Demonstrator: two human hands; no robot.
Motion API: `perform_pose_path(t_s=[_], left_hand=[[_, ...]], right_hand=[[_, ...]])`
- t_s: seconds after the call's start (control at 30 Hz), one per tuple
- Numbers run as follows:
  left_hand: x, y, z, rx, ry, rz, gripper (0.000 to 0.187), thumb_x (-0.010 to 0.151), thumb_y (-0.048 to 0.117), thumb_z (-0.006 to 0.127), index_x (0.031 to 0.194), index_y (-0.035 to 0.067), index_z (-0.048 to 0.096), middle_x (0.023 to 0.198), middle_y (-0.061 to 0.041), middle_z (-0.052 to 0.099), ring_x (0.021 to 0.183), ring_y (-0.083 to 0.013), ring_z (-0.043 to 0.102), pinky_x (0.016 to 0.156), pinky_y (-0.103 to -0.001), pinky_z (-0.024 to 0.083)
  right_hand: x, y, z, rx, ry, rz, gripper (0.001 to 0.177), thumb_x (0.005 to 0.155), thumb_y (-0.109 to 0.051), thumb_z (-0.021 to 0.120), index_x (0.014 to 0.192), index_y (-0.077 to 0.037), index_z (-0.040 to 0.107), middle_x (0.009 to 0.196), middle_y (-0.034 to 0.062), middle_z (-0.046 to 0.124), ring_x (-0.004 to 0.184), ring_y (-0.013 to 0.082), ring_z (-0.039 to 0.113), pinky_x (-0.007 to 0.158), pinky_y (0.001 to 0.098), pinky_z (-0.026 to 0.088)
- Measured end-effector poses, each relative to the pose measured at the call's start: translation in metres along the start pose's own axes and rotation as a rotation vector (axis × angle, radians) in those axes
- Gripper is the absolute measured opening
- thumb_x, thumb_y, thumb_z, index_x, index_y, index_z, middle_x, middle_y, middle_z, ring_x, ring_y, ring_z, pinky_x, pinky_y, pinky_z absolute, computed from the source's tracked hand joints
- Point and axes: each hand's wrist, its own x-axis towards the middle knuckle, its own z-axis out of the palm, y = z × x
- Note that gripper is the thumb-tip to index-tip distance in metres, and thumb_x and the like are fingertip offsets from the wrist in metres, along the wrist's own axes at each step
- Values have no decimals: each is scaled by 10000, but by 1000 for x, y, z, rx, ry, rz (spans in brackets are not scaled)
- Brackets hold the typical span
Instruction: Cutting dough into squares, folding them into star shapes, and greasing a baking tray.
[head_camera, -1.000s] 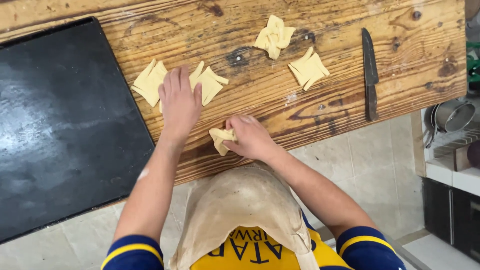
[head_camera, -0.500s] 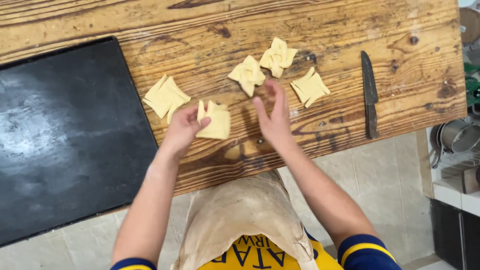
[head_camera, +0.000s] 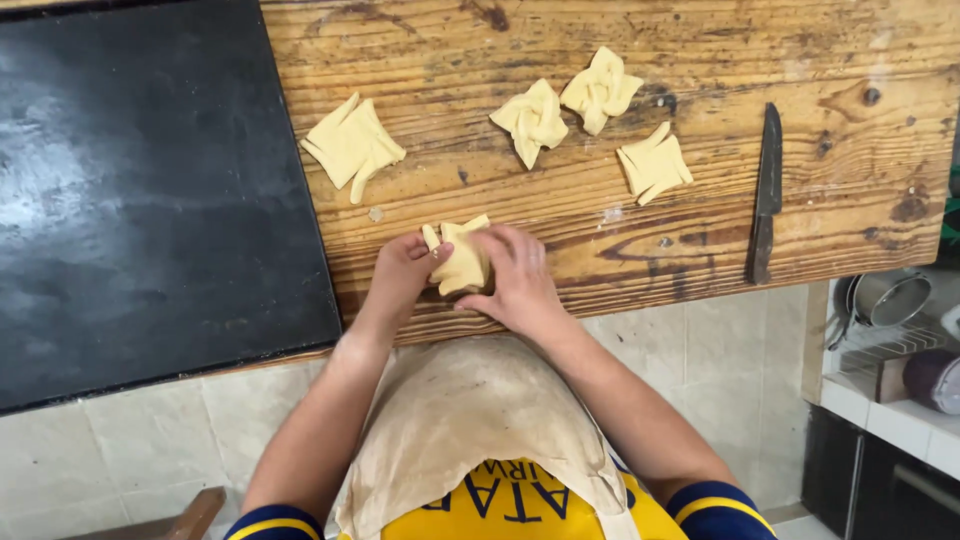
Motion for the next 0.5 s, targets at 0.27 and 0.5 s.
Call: perform_pose_path(t_s=[0.27, 0.5], left_hand=[[-13, 7, -13, 264, 30, 347, 266, 845, 86, 857, 1083, 54, 743, 896, -105, 727, 832, -196, 736, 690, -311, 635], [-31, -11, -31, 658, 89, 818, 220, 858, 48, 815, 1037, 144, 730, 889, -21, 658, 848, -260, 727, 747, -378, 615]], right_hand=[[-8, 23, 36, 211, 187, -33, 246, 901, -252, 791, 1123, -167, 727, 980, 15, 686, 925, 239, 700, 852, 373, 558], [-1, -9, 32, 416, 213, 136, 288, 862, -227, 839, 1133, -161, 769, 824, 39, 632, 814, 282, 651, 806, 400, 532]])
